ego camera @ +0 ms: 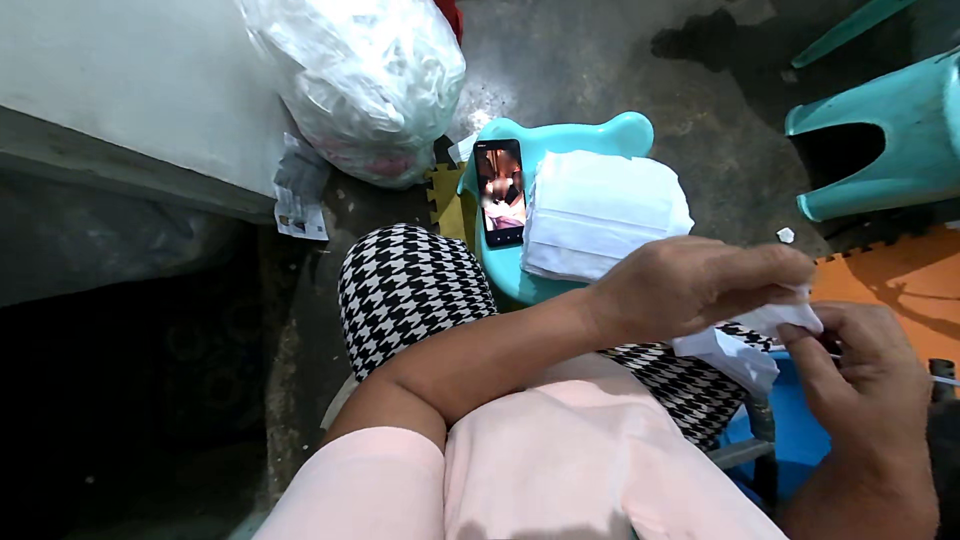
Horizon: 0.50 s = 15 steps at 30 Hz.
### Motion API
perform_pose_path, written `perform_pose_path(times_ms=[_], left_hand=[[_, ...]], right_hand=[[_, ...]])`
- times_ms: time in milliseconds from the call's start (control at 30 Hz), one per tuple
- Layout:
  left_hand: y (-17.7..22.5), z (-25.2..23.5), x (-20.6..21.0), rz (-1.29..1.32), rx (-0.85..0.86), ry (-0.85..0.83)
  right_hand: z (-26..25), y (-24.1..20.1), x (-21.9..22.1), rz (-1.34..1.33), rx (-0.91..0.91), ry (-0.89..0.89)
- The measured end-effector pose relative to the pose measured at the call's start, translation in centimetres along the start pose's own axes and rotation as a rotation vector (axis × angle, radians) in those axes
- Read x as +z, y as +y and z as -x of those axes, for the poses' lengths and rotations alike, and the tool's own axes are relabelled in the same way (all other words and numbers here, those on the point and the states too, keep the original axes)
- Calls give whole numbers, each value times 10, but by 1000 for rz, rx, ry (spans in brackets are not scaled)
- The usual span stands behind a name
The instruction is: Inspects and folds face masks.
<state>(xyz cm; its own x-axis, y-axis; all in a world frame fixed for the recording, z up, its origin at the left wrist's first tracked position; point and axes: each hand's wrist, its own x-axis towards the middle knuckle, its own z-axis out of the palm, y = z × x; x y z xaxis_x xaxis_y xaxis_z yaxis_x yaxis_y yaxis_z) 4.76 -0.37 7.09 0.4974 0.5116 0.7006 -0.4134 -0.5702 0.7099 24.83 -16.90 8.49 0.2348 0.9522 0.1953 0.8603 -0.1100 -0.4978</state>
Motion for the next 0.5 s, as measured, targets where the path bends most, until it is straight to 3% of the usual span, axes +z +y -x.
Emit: perform_pose_path(times_ms=[233, 500], left_hand=[[-16, -30, -48, 90, -242, -12], [-41, -36, -77, 79, -345, 33]], right_hand=[[-18, -20, 17, -427, -8, 32], [-40, -35, 53, -537, 113, -10]])
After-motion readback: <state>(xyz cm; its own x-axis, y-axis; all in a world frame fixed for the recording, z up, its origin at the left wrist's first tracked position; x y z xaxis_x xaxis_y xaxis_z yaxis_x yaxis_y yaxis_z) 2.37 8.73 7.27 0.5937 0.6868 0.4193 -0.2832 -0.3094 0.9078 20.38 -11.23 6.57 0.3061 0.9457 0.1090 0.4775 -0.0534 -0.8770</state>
